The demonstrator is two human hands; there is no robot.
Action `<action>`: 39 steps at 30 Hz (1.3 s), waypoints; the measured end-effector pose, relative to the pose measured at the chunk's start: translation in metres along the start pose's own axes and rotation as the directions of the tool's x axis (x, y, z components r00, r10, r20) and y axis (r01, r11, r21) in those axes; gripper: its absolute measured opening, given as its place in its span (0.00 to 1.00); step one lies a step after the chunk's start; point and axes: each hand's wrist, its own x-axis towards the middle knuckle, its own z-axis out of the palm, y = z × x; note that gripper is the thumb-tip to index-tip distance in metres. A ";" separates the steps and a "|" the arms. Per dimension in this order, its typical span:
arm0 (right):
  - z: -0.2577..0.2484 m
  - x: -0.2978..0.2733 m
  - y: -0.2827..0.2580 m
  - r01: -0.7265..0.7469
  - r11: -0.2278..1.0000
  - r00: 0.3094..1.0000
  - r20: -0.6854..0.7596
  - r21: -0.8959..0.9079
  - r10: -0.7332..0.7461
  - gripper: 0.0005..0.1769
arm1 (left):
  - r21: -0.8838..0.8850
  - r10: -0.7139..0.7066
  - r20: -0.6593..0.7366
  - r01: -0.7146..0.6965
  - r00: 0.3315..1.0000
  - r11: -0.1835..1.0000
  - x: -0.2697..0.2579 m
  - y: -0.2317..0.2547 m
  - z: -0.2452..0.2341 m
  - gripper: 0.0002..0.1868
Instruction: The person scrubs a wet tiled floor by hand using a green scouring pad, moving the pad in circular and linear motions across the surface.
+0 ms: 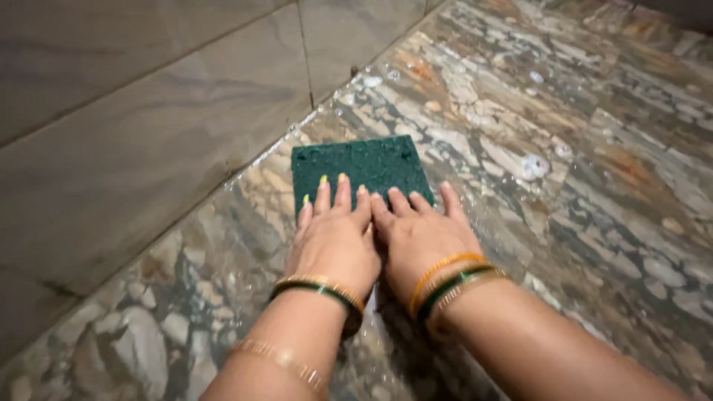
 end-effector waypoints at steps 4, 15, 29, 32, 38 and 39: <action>-0.010 0.040 0.016 0.010 1.000 0.993 -0.114 -0.028 -0.013 0.48 | 0.006 -0.070 0.084 0.069 0.994 0.998 0.052 0.014 -0.003 0.38; 0.001 -0.050 0.020 -0.039 0.990 0.979 -0.196 0.135 0.065 0.39 | -0.011 0.003 0.132 -0.002 0.991 1.000 -0.006 0.034 -0.031 0.19; -0.006 0.004 0.042 -0.112 0.981 0.977 -0.163 0.157 0.137 0.32 | 0.064 -0.039 0.051 0.036 0.998 0.997 0.053 0.027 0.006 0.30; 0.002 -0.026 0.031 -0.199 0.955 0.950 -0.194 0.221 0.243 0.32 | 0.019 0.002 0.085 -0.004 0.996 1.000 0.036 0.041 0.005 0.32; 0.032 -0.084 0.038 -0.328 0.858 0.875 -0.214 0.396 0.434 0.31 | -0.071 -0.012 0.095 0.019 0.995 0.997 -0.024 0.089 0.022 0.39; 0.036 -0.080 0.044 -0.344 0.832 0.864 -0.200 0.436 0.462 0.31 | -0.105 -0.011 0.062 0.017 0.998 0.994 -0.023 0.093 0.025 0.39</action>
